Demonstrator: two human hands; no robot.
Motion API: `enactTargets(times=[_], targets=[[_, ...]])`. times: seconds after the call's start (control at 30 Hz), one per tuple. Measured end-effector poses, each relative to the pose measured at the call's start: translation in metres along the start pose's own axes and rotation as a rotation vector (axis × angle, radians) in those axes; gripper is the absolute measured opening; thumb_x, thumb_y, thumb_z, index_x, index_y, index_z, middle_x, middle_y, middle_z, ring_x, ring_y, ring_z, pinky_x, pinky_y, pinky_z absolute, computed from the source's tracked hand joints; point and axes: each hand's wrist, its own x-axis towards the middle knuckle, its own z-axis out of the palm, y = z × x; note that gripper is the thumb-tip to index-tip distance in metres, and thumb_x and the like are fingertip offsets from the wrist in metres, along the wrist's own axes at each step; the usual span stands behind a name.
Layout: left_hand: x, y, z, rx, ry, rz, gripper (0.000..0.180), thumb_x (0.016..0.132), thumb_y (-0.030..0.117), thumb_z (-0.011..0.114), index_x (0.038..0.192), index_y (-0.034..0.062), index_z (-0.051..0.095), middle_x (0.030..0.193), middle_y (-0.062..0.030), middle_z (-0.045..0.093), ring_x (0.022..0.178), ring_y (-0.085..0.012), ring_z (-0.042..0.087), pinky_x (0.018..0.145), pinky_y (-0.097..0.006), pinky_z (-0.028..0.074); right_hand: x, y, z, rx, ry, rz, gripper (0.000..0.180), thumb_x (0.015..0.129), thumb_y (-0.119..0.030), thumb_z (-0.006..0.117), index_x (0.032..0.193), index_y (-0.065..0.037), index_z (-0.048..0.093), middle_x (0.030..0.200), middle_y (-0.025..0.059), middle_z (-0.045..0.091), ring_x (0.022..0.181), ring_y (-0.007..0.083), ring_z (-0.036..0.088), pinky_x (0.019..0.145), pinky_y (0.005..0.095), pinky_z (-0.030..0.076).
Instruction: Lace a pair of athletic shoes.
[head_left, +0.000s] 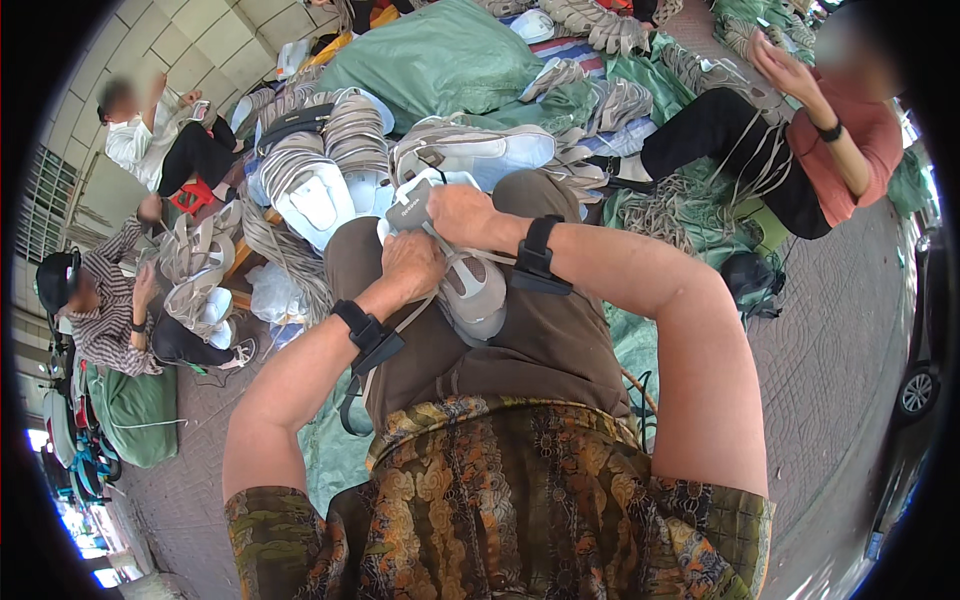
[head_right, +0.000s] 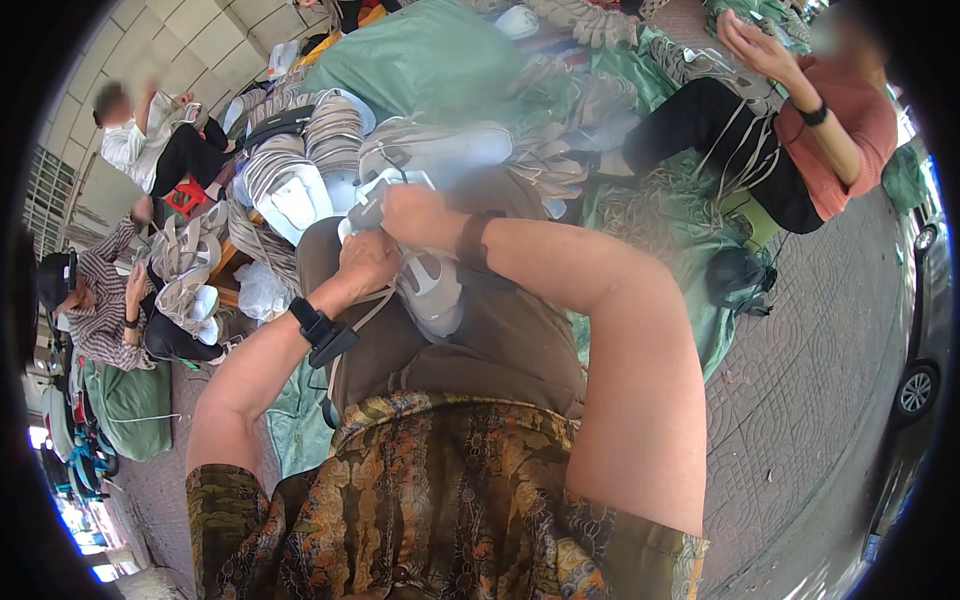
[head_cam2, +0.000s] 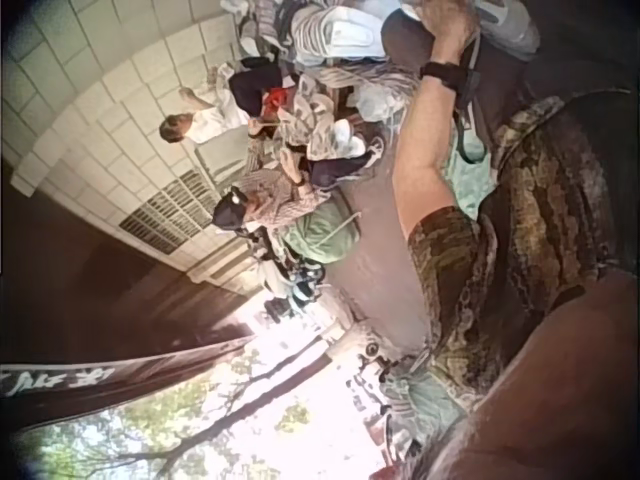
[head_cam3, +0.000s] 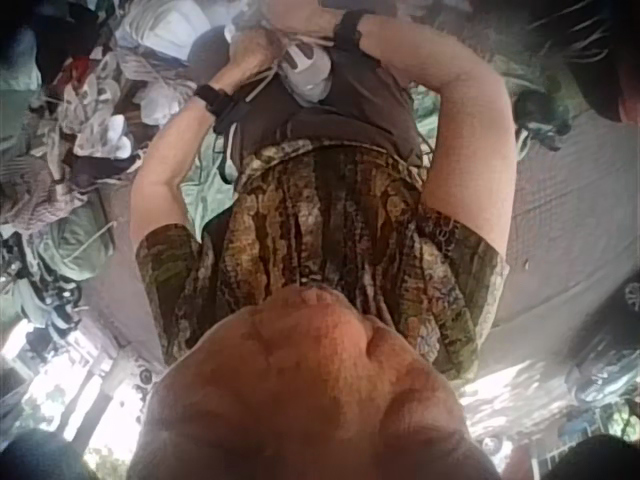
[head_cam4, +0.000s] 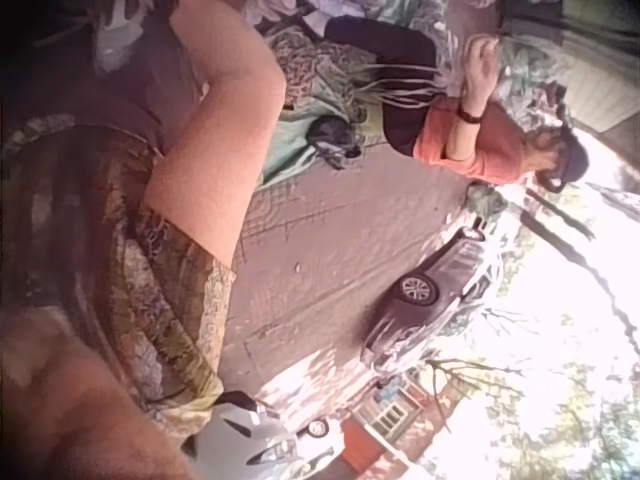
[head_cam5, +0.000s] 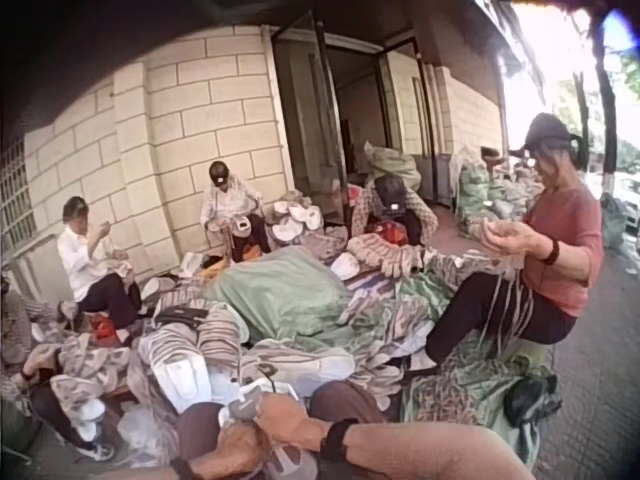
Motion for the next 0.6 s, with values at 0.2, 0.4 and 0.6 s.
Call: enactTargets(times=[0.2,0.4,0.6], targets=[[0.001,-0.001,0.004,-0.124,0.127,-0.007,0.025,0.084,0.021,0.054,0.082,-0.0004,0.067,0.096,-0.0201,0.063,0.098,-0.038,0.056,0.086,-0.048,0.041,0.016,0.039,0.02,0.457,0.264,-0.202,0.024,0.092,-0.022,0.047,0.086,-0.003,0.059,0.078,0.0129,0.066,0.074,0.0278,0.065,0.069,0.0403,0.051],[-0.001,-0.007,0.0,-0.501,0.179,0.029,0.023,0.088,0.02,0.052,0.086,0.0022,0.065,0.097,-0.0215,0.062,0.098,-0.0394,0.058,0.085,-0.047,0.044,0.007,0.034,0.012,0.579,0.114,-0.22,0.021,0.095,-0.018,0.049,0.085,-0.002,0.057,0.073,0.0054,0.061,0.062,0.0145,0.055,0.059,0.0307,0.048],[-0.009,-0.007,-0.005,-0.755,0.253,0.121,0.019,0.094,0.016,0.049,0.091,-0.0012,0.057,0.085,-0.0174,0.063,0.077,-0.0324,0.063,0.074,-0.04,0.049,0.001,0.029,0.003,0.588,0.042,-0.279,0.018,0.098,-0.015,0.05,0.088,-0.002,0.056,0.076,0.0029,0.06,0.063,0.0105,0.055,0.058,0.0267,0.047]])
